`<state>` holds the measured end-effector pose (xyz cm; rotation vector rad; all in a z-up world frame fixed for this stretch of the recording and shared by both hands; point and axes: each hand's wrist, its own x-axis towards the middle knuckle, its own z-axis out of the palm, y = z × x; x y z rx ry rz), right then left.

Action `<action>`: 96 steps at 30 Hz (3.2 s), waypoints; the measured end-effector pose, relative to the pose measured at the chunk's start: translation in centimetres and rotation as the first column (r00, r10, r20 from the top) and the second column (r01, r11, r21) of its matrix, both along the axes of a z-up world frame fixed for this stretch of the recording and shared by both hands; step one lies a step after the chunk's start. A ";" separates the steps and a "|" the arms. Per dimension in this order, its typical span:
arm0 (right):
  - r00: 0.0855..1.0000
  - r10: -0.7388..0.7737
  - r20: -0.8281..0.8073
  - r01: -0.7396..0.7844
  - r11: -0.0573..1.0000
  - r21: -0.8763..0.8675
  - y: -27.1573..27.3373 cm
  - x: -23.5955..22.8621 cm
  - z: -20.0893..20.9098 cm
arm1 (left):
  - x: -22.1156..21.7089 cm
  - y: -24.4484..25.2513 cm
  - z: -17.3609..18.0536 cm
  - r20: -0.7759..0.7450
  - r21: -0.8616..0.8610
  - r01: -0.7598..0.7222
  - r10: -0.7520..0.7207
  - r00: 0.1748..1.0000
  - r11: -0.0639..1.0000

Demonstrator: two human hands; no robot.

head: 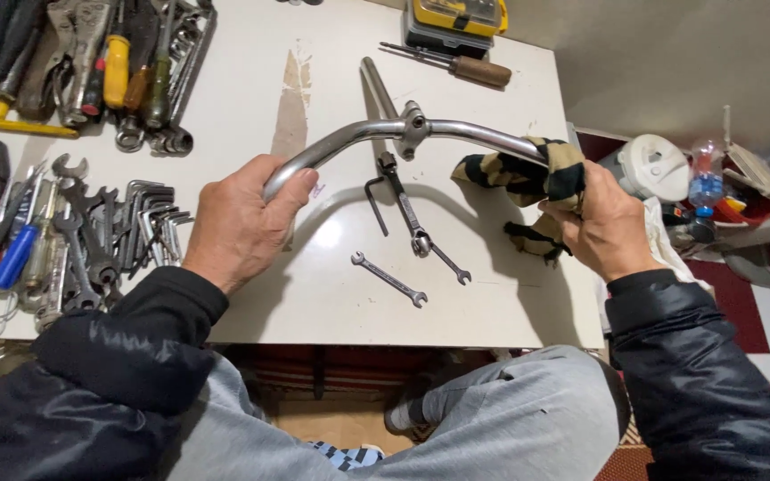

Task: Cleaning a bicycle handlebar by wiping it down with a cloth on a workbench.

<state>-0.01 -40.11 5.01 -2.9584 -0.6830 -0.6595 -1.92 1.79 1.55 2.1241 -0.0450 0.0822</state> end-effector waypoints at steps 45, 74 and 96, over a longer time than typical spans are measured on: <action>0.893 -0.272 -0.358 0.445 0.652 0.613 -5.2 -3.9 -5.5 | 0.0 -0.4 -1.3 0.049 -0.069 -0.110 0.114 0.992 0.991; 0.864 -0.226 -0.450 0.491 0.582 0.649 -1.5 -1.8 -1.7 | 0.2 -0.5 -1.6 0.063 -0.107 -0.115 0.122 0.990 0.988; 0.883 -0.399 -0.247 0.469 0.730 0.497 -5.7 -0.8 -6.9 | 0.3 -0.3 -1.7 0.055 -0.098 -0.115 0.120 0.991 0.989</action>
